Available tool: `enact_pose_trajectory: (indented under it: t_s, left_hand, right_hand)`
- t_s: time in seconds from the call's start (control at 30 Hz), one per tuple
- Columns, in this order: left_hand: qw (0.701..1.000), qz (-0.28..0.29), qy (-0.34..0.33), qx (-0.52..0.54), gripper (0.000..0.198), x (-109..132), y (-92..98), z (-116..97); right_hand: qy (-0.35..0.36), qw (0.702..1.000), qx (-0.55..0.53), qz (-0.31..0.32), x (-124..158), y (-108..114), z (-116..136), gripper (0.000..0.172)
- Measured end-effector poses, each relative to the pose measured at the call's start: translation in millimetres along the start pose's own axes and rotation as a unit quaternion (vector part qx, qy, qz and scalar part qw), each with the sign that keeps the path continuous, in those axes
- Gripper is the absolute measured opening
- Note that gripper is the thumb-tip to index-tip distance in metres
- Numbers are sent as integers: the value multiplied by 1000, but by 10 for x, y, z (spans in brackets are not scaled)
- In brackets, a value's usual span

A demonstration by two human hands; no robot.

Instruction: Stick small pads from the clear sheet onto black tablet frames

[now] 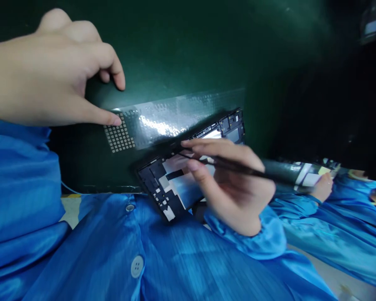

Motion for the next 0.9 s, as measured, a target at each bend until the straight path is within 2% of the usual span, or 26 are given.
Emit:
enact_pose_trajectory:
  t_s: [0.07, 0.13, 0.27, 0.37, 0.47, 0.53, 0.63, 0.7, 0.77, 0.83, 0.9]
  left_hand:
    - [999, -30, -12, -28, 120, 46, 77, -138]
    - [999, -16, -5, -42, 134, 82, 89, -239]
    - [999, 23, 20, -44, 146, 102, 72, -294]
    - [999, 18, 21, -41, 146, 92, 74, -263]
    - [999, 17, 13, -34, 139, 85, 62, -256]
    - [999, 18, 8, -34, 136, 82, 60, -274]
    - [998, 21, 22, -48, 139, 74, 50, -259]
    - [999, 13, 17, -49, 138, 65, 45, -236]
    - [999, -2, -6, -43, 131, 54, 39, -210]
    - [999, -16, -26, -42, 123, 42, 27, -167]
    - [999, -27, -29, -34, 113, 31, 27, -106]
  right_hand:
    - [-38, 997, -54, 33, -247, -128, -119, 22]
    - [-45, 989, -91, 108, -495, -365, -233, 11]
    - [2, 969, -112, 220, -734, -728, -387, 20]
    - [17, 966, -99, 240, -713, -784, -429, 24]
    - [17, 966, -96, 239, -708, -782, -399, 17]
    - [-12, 965, -105, 240, -745, -787, -406, 15]
    - [-81, 956, -155, 235, -760, -739, -454, 24]
    - [-113, 958, -197, 177, -699, -566, -494, 25]
    - [-110, 973, -199, 41, -558, -235, -543, 17]
    - [-79, 978, -145, -125, -297, 146, -576, 9]
    - [-58, 969, -74, -228, -3, 365, -601, 6]
Point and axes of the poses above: each hand's wrist, its own x-axis away from the middle knuckle, its own y-axis out of the back of the hand, z = x × y, the point moved 8 cm from there along -x, towards the middle knuckle, and after that the axes turned 7 degrees about y, right-handed, at the moved point
